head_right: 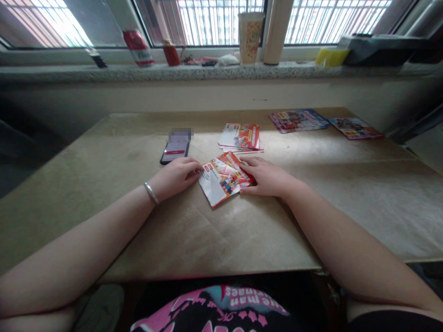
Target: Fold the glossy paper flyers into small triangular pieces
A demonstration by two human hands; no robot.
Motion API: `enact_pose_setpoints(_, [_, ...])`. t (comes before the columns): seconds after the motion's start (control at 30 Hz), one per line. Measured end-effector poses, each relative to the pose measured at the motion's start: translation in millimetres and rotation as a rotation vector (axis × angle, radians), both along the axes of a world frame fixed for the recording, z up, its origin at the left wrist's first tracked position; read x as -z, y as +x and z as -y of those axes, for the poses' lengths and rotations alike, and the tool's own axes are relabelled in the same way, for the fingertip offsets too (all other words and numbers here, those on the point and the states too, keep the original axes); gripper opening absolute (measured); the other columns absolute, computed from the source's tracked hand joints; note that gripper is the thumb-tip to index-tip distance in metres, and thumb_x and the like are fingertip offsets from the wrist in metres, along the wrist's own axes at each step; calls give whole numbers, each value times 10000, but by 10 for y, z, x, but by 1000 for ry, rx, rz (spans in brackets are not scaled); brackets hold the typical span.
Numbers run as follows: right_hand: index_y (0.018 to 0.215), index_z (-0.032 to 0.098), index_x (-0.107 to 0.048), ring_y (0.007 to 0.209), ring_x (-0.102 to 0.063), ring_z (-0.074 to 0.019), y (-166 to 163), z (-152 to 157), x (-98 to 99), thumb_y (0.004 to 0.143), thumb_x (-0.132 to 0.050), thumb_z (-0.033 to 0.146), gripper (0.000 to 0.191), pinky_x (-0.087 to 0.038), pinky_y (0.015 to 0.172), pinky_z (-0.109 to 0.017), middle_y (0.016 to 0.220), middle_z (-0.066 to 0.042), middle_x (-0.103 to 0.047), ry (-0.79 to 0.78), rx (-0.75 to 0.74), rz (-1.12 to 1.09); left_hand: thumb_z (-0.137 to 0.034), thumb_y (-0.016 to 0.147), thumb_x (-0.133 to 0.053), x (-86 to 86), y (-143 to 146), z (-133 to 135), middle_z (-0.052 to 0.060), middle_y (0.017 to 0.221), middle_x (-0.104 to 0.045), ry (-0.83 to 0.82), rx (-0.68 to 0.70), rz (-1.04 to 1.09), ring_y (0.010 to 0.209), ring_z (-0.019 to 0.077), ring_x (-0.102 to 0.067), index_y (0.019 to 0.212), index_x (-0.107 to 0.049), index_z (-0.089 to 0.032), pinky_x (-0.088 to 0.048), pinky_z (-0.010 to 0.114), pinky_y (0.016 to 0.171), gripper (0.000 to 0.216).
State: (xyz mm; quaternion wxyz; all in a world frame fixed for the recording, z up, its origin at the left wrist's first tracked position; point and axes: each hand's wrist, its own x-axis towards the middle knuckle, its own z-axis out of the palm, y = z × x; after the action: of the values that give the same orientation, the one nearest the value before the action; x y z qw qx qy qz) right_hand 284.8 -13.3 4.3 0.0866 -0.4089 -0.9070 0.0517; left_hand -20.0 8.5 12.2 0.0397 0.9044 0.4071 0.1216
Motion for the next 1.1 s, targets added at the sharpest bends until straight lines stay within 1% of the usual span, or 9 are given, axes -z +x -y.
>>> enact_pose_setpoints(0.07, [1427,166,-458,1360,-401,-323,14,3,-14,795,-621,573,769,-352,1133,-467,1517,-140,-377,10,-9,8,-262,870,-530,-9,5,19,110,1011,-671,-7,-6,-1,895,202,-618,981,-676,-143,-503,335,844,219])
enact_pose_setpoints(0.27, [1420,202,-472,1329,-437,-332,29,6,-23,802,-609,575,735,-378,1111,-494,1507,-117,-399,24,-32,-13,-447,835,-610,-70,83,151,120,992,-663,6,-147,-94,944,256,-594,932,-676,-131,-471,395,893,337])
enact_pose_setpoints(0.4, [1414,214,-481,1321,-449,-322,24,20,-41,807,-596,578,717,-389,1103,-480,1507,-103,-404,36,-13,13,-464,853,-587,-74,95,200,119,1039,-646,-1,-169,-144,942,250,-585,1028,-669,-128,-465,377,875,388])
enact_pose_setpoints(0.53, [1385,204,-518,1315,-457,-316,0,45,-72,819,-581,570,677,-398,1093,-477,1503,-107,-411,36,-24,36,-492,881,-549,-39,92,209,98,1078,-614,65,-126,-161,965,237,-559,1214,-623,-213,-441,363,872,441])
enact_pose_setpoints(0.63, [1346,235,-561,1303,-474,-299,-24,60,-92,831,-592,520,589,-411,1080,-472,1476,-96,-451,35,-51,-6,-510,899,-514,-23,109,229,89,1077,-603,117,-112,-182,951,234,-547,1281,-583,-273,-425,364,848,455])
enact_pose_setpoints(0.77, [1189,292,-677,1228,-542,-253,-51,68,-120,861,-591,422,364,-446,1043,-441,1370,-61,-565,36,-134,-73,-553,879,-519,-6,150,275,100,1152,-594,103,-110,-170,1033,258,-536,1286,-565,-235,-419,385,899,518])
enact_pose_setpoints(0.83, [1117,308,-710,1168,-581,-221,-67,73,-136,892,-555,370,280,-460,1022,-419,1262,-37,-644,32,-190,-99,-507,897,-504,7,171,291,106,1237,-573,86,-54,-135,1113,260,-521,1266,-568,-198,-402,387,964,485])
enact_pose_setpoints(0.97, [1052,283,-732,1031,-636,-192,-102,98,-162,925,-504,327,264,-495,942,-371,1091,-22,-720,39,-214,-96,-428,926,-469,11,185,293,99,1278,-575,97,36,-146,1120,260,-529,1259,-570,-195,-387,402,980,419])
enact_pose_setpoints(1.1, [965,255,-750,905,-652,-187,-124,125,-173,915,-502,314,259,-509,849,-344,998,-37,-733,81,-166,-54,-491,909,-489,-25,178,304,85,1204,-612,123,30,-162,1039,268,-553,1226,-609,-231,-389,420,920,428])
